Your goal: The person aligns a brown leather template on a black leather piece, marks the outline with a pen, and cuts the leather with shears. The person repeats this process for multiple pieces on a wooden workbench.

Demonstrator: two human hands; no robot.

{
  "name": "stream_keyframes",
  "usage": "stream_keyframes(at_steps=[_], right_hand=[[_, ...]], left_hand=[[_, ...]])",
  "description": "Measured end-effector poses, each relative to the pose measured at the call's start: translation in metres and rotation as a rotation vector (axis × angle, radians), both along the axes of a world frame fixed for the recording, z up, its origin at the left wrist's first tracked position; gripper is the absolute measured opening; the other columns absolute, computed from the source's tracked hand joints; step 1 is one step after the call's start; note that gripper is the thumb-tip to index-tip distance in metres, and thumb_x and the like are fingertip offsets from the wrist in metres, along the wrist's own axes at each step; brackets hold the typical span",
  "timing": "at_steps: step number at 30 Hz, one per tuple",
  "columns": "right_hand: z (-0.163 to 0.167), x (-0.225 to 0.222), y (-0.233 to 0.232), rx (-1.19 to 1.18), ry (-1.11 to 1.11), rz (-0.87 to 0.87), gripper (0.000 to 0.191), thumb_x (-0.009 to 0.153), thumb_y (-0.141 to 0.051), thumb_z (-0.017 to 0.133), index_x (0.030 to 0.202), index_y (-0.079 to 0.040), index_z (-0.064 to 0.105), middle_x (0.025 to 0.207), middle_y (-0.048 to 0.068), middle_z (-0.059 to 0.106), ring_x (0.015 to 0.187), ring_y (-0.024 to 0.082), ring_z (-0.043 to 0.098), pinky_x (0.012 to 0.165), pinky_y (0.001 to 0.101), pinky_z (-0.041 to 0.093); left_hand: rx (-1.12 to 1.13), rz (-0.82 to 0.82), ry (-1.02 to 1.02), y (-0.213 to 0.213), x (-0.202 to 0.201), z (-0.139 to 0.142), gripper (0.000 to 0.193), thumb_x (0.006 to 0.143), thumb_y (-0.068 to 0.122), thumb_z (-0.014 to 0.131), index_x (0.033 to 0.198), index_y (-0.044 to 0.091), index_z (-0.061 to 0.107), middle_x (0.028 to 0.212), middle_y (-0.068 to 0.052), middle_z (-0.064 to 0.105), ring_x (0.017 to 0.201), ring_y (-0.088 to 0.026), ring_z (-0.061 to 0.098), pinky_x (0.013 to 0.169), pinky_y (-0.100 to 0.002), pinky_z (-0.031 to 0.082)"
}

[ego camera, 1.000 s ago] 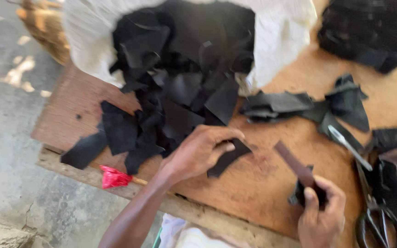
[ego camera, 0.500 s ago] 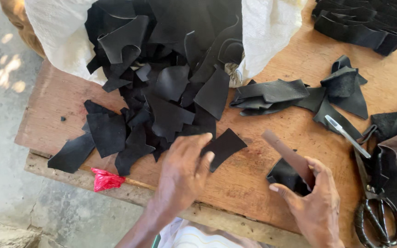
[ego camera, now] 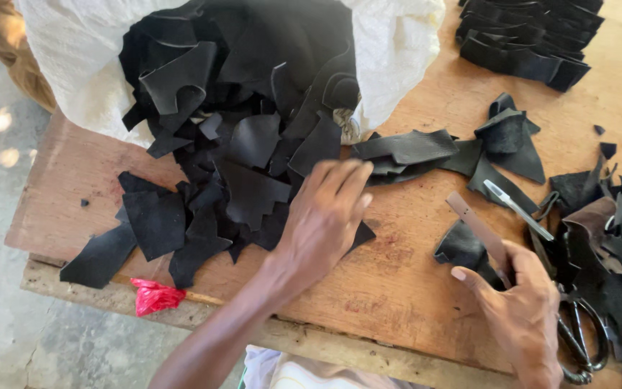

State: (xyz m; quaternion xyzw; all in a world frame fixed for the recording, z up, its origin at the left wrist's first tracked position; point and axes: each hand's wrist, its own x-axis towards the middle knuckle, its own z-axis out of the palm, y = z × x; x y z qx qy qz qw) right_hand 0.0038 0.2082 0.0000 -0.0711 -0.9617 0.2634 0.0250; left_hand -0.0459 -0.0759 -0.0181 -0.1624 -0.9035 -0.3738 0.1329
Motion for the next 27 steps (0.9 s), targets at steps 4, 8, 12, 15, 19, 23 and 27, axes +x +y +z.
stream_keyframes(at_steps=[4,8,12,15,19,23,27], right_hand=[[-0.002,-0.001,0.001,-0.020,-0.101,-0.061,0.050,0.067,-0.018,0.092,0.106,0.002,0.068,0.081,0.009,0.062,0.070,0.019,0.053,0.067,0.0322,0.048],[-0.007,0.001,0.005,-0.082,-0.048,-0.070,0.041,0.075,-0.011,0.085,0.112,0.000,0.070,0.084,0.007,0.065,0.071,0.015,0.057,0.068,0.0295,0.048],[-0.017,0.007,0.010,-0.208,0.207,-0.066,0.023,0.088,-0.003,0.076,0.111,-0.001,0.073,0.089,0.003,0.068,0.076,0.009,0.058,0.069,0.0218,0.046],[-0.018,0.015,0.014,-0.241,0.407,-0.126,0.023,0.088,0.006,0.076,0.111,0.001,0.076,0.082,0.005,0.064,0.074,0.011,0.056,0.068,0.0209,0.042],[-0.008,0.018,0.009,-0.365,0.714,-0.011,0.025,0.095,0.014,0.076,0.116,-0.001,0.076,0.097,0.006,0.069,0.083,0.011,0.060,0.075,0.0187,0.043],[0.004,0.004,-0.008,-0.232,0.699,0.103,0.029,0.098,0.018,0.071,0.117,-0.002,0.078,0.096,0.007,0.069,0.083,0.012,0.064,0.076,0.0215,0.047],[0.008,-0.013,-0.028,-0.199,0.506,0.134,0.034,0.081,0.015,0.072,0.110,-0.003,0.078,0.081,0.005,0.062,0.068,0.011,0.061,0.062,0.0231,0.046]], left_hand=[[-0.107,-0.018,0.104,0.030,-0.054,-0.004,0.047,0.095,0.013,0.068,0.135,-0.009,0.058,0.132,-0.020,0.062,0.127,-0.032,0.055,0.106,-0.045,0.049],[-0.164,-0.043,-0.022,0.044,-0.090,-0.004,0.044,0.083,0.019,0.075,0.119,-0.004,0.063,0.118,-0.020,0.062,0.117,-0.035,0.054,0.101,-0.048,0.046],[-0.045,-0.055,-0.012,0.044,-0.094,0.001,0.046,0.068,0.012,0.079,0.110,0.001,0.066,0.111,-0.017,0.062,0.108,-0.032,0.055,0.098,-0.046,0.045],[0.079,-0.145,-0.084,0.032,-0.092,0.013,0.017,0.088,0.001,0.075,0.098,-0.001,0.061,0.106,-0.016,0.063,0.106,-0.029,0.059,0.095,-0.042,0.050],[0.282,-0.253,-0.437,0.029,-0.083,0.031,0.014,0.096,0.003,0.062,0.109,0.001,0.056,0.091,-0.006,0.070,0.081,-0.016,0.069,0.075,-0.033,0.053],[0.806,-0.600,-0.699,0.039,-0.062,0.034,0.018,0.102,0.011,0.061,0.116,0.000,0.066,0.098,-0.002,0.071,0.090,-0.009,0.064,0.080,-0.027,0.053],[0.774,-0.594,-0.908,0.046,-0.059,0.028,0.020,0.102,0.019,0.067,0.107,0.001,0.073,0.084,-0.002,0.066,0.081,-0.010,0.055,0.069,-0.029,0.047]])
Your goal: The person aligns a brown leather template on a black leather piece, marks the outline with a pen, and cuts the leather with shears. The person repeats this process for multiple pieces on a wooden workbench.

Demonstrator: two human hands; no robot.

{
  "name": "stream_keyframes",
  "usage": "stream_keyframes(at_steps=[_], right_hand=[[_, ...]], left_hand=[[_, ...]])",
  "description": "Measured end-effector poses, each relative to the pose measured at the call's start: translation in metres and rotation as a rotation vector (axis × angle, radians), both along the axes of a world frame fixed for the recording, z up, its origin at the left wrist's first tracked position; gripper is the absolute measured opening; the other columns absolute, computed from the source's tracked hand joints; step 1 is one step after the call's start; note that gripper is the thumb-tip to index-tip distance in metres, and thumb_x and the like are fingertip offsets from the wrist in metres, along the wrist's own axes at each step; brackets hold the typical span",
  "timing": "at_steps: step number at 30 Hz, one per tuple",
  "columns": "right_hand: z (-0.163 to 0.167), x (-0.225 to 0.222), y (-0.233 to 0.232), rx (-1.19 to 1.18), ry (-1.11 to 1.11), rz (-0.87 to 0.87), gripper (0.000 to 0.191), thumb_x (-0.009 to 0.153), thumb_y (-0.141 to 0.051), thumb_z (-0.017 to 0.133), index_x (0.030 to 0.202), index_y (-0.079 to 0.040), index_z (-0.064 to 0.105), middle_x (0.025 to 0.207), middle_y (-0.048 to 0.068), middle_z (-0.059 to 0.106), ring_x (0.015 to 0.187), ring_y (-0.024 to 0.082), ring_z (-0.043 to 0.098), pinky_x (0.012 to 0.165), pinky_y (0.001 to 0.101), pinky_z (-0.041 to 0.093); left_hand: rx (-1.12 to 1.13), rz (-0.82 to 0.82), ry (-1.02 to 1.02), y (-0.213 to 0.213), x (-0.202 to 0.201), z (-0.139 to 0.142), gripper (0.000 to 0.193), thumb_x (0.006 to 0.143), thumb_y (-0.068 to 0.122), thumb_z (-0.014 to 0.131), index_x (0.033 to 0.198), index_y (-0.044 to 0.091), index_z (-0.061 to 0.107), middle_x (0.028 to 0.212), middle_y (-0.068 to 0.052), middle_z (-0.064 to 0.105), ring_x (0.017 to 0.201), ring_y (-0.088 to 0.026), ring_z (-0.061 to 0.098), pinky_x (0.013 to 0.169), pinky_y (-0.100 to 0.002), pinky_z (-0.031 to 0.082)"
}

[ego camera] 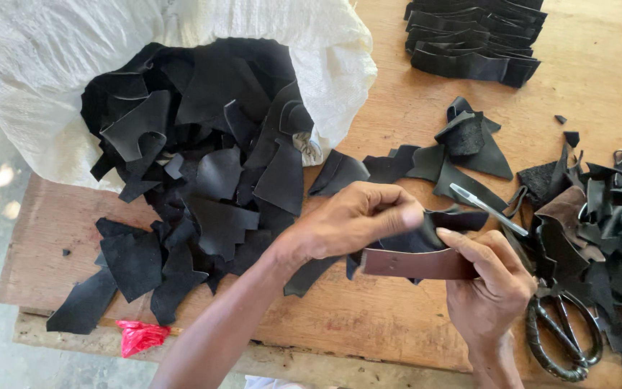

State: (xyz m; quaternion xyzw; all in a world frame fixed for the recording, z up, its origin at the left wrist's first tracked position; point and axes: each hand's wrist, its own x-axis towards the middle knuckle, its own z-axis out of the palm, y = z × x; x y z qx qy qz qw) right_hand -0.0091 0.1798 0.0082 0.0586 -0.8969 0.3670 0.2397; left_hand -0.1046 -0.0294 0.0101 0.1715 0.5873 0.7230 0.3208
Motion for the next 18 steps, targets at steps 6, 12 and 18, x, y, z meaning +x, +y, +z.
stream_keyframes(at_steps=[6,12,18], right_hand=[[0.012,0.006,0.005,-0.079,-0.168,-0.039,0.034,0.082,0.006,0.078,0.114,-0.001,0.070,0.091,0.004,0.066,0.077,0.010,0.060,0.068,0.0229,0.046],[0.002,0.029,0.017,-0.134,-0.304,-0.107,0.025,0.088,-0.002,0.079,0.112,-0.002,0.073,0.085,0.002,0.063,0.073,0.008,0.055,0.064,0.0226,0.042],[-0.016,0.051,0.033,-0.161,-0.385,-0.136,0.025,0.085,0.000,0.077,0.109,0.000,0.072,0.086,0.001,0.065,0.076,0.009,0.057,0.068,0.0229,0.046]], left_hand=[[-0.188,0.285,0.318,0.002,-0.026,0.005,0.024,0.092,0.010,0.068,0.115,0.007,0.060,0.097,-0.005,0.077,0.090,-0.012,0.074,0.081,-0.026,0.062],[-0.433,0.392,0.642,0.014,-0.073,0.008,0.020,0.096,0.000,0.059,0.116,0.005,0.059,0.094,-0.013,0.076,0.086,-0.023,0.075,0.078,-0.037,0.057],[-0.527,0.448,0.542,0.022,-0.095,-0.004,0.016,0.097,0.001,0.055,0.112,0.001,0.058,0.093,-0.016,0.072,0.084,-0.030,0.076,0.074,-0.043,0.056]])
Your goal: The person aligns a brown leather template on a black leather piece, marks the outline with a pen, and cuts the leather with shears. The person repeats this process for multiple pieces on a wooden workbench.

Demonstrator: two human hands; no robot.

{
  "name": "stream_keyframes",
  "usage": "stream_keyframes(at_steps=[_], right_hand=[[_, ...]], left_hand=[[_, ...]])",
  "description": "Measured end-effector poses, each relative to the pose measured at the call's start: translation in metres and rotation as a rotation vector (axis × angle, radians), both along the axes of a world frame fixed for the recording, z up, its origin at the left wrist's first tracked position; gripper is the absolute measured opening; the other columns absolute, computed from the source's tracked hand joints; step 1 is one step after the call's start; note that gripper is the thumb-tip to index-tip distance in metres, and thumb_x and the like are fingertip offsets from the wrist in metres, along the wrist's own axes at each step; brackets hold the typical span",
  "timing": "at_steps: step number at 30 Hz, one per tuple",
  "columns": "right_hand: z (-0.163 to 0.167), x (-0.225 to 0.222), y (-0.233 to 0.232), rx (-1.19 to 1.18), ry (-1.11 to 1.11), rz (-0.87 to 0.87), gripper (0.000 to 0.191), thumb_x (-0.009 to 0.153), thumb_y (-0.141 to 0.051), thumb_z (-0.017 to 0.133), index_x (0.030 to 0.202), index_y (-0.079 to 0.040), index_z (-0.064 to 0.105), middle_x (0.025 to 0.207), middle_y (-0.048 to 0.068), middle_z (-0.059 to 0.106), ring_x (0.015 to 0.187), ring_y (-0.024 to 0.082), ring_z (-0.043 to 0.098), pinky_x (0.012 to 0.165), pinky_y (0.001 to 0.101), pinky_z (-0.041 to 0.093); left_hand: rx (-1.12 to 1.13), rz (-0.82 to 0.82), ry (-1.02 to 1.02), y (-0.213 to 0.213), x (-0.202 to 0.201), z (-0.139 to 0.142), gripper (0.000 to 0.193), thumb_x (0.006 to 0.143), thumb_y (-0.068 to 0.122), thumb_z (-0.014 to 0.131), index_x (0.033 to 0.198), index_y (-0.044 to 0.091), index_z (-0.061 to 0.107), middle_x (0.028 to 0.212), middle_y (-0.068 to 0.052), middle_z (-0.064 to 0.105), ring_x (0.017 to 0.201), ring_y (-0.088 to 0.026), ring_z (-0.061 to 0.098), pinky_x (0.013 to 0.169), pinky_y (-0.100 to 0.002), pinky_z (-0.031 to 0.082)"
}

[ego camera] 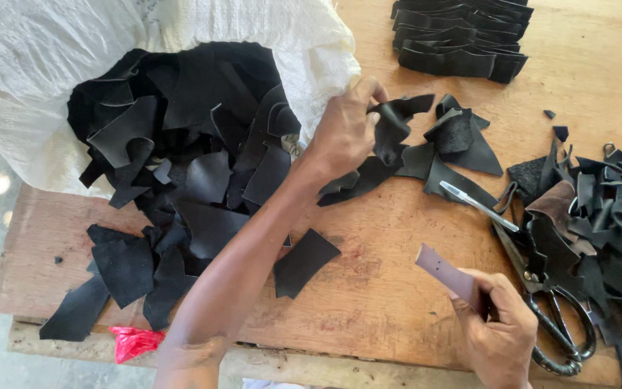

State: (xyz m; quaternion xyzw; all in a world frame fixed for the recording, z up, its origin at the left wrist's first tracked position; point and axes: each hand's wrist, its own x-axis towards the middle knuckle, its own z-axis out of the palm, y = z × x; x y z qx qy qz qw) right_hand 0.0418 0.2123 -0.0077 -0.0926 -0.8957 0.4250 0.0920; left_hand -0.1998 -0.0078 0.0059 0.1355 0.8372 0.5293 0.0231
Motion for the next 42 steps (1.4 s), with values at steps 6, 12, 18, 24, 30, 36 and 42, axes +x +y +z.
stream_keyframes(at_steps=[6,12,18,24,30,36,42], right_hand=[[-0.014,0.008,0.003,0.067,0.043,0.059,0.030,0.080,0.004,0.072,0.110,-0.003,0.071,0.088,0.003,0.067,0.079,0.009,0.062,0.073,0.0220,0.049],[-0.021,0.010,0.008,0.127,0.029,0.011,0.024,0.083,-0.004,0.079,0.106,-0.004,0.073,0.079,0.002,0.061,0.069,0.009,0.054,0.065,0.0232,0.042],[-0.030,0.016,0.014,0.027,-0.002,0.028,0.027,0.086,-0.010,0.081,0.109,-0.002,0.070,0.077,-0.002,0.055,0.068,0.007,0.048,0.066,0.0216,0.039],[-0.047,0.029,0.032,-0.136,0.009,-0.009,0.032,0.097,-0.015,0.076,0.121,0.002,0.065,0.088,0.000,0.062,0.071,0.004,0.051,0.069,0.0156,0.042],[-0.074,0.034,0.049,-0.044,0.006,-0.042,0.033,0.102,-0.018,0.080,0.116,0.004,0.059,0.097,0.011,0.070,0.077,0.007,0.063,0.069,0.0180,0.049],[-0.082,0.034,0.052,-0.038,0.009,-0.017,0.034,0.101,-0.014,0.079,0.116,0.006,0.058,0.102,0.015,0.070,0.088,0.013,0.068,0.082,0.0228,0.056],[-0.087,0.032,0.053,-0.041,0.035,0.009,0.032,0.105,-0.014,0.080,0.115,0.007,0.057,0.105,0.016,0.071,0.096,0.014,0.070,0.091,0.0249,0.056]], left_hand=[[-0.119,-0.020,0.430,-0.022,0.051,0.018,0.021,0.103,0.001,0.055,0.123,-0.003,0.059,0.113,-0.021,0.070,0.106,-0.035,0.069,0.093,-0.044,0.055],[-0.324,0.025,0.042,-0.071,0.146,0.042,0.031,0.097,0.011,0.064,0.125,-0.002,0.059,0.103,-0.018,0.068,0.094,-0.034,0.065,0.081,-0.045,0.051],[-0.466,0.082,0.072,-0.066,0.206,0.010,0.076,0.069,0.013,0.079,0.137,-0.008,0.050,0.128,-0.022,0.057,0.115,-0.038,0.053,0.091,-0.049,0.045],[-0.408,-0.072,0.075,-0.059,0.214,-0.022,0.075,0.064,-0.011,0.073,0.136,0.000,0.055,0.138,-0.019,0.054,0.129,-0.038,0.050,0.108,-0.047,0.045],[-0.355,-0.145,0.222,-0.049,0.209,-0.031,0.079,0.063,-0.018,0.063,0.139,0.002,0.055,0.148,-0.026,0.049,0.138,-0.043,0.045,0.113,-0.049,0.043],[-0.218,-0.143,0.111,-0.057,0.216,-0.025,0.063,0.087,0.000,0.071,0.145,-0.003,0.049,0.141,-0.023,0.052,0.132,-0.036,0.048,0.114,-0.053,0.039],[-0.533,0.397,0.011,-0.093,0.217,-0.021,0.071,0.080,0.020,0.079,0.141,-0.002,0.048,0.134,-0.025,0.051,0.123,-0.041,0.046,0.102,-0.056,0.040]])
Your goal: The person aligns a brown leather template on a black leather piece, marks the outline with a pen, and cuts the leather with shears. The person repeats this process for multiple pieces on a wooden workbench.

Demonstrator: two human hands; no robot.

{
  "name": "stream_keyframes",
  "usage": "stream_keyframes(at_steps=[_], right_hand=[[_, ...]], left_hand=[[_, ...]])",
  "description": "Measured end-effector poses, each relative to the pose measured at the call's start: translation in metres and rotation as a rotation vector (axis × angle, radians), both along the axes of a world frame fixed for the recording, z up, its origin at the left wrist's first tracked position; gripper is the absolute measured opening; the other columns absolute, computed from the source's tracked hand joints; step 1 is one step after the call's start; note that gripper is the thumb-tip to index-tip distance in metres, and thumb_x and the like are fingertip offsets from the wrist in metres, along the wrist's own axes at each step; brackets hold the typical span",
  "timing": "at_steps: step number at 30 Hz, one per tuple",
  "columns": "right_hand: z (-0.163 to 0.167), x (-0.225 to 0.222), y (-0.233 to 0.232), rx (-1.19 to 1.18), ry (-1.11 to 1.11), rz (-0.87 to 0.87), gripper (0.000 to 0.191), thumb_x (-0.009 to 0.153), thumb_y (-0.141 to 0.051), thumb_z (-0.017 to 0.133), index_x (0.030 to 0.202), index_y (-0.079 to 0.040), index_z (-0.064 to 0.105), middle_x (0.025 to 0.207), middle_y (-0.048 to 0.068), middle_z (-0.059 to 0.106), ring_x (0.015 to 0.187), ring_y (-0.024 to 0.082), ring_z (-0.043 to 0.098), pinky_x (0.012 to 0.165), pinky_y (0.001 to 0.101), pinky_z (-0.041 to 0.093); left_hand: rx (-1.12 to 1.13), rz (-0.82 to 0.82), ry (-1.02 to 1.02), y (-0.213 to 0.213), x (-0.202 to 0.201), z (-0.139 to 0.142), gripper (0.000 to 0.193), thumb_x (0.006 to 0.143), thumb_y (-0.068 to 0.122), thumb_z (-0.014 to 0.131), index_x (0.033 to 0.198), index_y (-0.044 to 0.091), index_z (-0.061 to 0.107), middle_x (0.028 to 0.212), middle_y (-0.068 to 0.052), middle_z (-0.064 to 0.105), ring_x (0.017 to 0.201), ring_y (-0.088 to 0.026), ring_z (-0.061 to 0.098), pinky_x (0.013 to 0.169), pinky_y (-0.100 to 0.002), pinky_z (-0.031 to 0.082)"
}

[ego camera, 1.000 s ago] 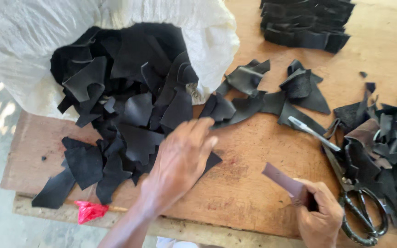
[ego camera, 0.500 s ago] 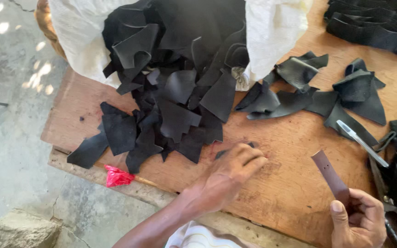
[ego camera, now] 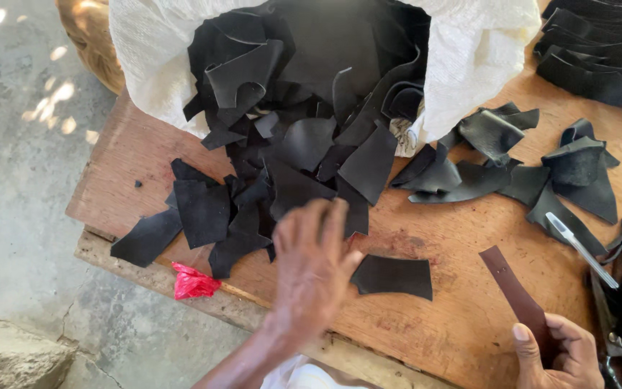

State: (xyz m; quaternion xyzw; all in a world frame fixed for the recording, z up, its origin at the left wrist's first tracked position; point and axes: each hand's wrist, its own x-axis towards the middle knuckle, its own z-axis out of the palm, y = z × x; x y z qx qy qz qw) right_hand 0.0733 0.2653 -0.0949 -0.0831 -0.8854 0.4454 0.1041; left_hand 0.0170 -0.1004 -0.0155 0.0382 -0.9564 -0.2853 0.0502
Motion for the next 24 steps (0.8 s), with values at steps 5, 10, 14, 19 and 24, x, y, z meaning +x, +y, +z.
stream_keyframes(at_steps=[5,10,14,19,24], right_hand=[[-0.005,0.000,0.004,0.057,0.030,0.012,0.032,0.102,-0.014,0.083,0.112,0.007,0.060,0.105,0.016,0.070,0.095,0.014,0.069,0.090,0.0246,0.056],[0.003,-0.003,-0.006,0.101,0.034,0.008,0.031,0.102,-0.013,0.084,0.111,0.006,0.062,0.104,0.015,0.070,0.092,0.013,0.068,0.088,0.0231,0.055],[0.016,-0.007,-0.018,0.117,0.003,-0.003,0.031,0.098,-0.014,0.083,0.113,0.006,0.064,0.101,0.013,0.070,0.087,0.012,0.069,0.082,0.0225,0.056],[0.026,-0.006,-0.025,0.125,-0.006,-0.024,0.032,0.096,-0.013,0.083,0.115,0.005,0.065,0.101,0.013,0.070,0.089,0.012,0.068,0.080,0.0222,0.054],[0.026,-0.003,-0.022,0.033,0.041,-0.017,0.031,0.101,-0.015,0.081,0.119,0.004,0.064,0.103,0.007,0.067,0.088,0.006,0.063,0.079,0.0179,0.052]], left_hand=[[0.074,0.079,0.147,-0.042,-0.005,0.001,0.049,0.086,0.006,0.068,0.134,0.000,0.060,0.138,-0.017,0.056,0.130,-0.036,0.053,0.111,-0.049,0.050],[-0.166,0.063,0.178,-0.045,-0.021,0.008,0.043,0.082,0.016,0.075,0.123,0.004,0.072,0.139,-0.016,0.054,0.132,-0.036,0.048,0.113,-0.057,0.042],[-0.158,0.091,0.050,-0.017,-0.041,-0.004,0.049,0.079,0.033,0.082,0.111,-0.002,0.070,0.131,-0.021,0.050,0.125,-0.042,0.043,0.106,-0.059,0.039],[0.007,0.073,0.136,-0.010,-0.050,-0.007,0.027,0.083,0.017,0.080,0.103,0.002,0.071,0.118,-0.014,0.056,0.111,-0.032,0.051,0.098,-0.051,0.042],[0.257,0.147,0.232,-0.033,-0.052,0.022,0.015,0.094,0.008,0.075,0.103,-0.001,0.067,0.106,-0.012,0.064,0.102,-0.027,0.059,0.093,-0.044,0.048]])
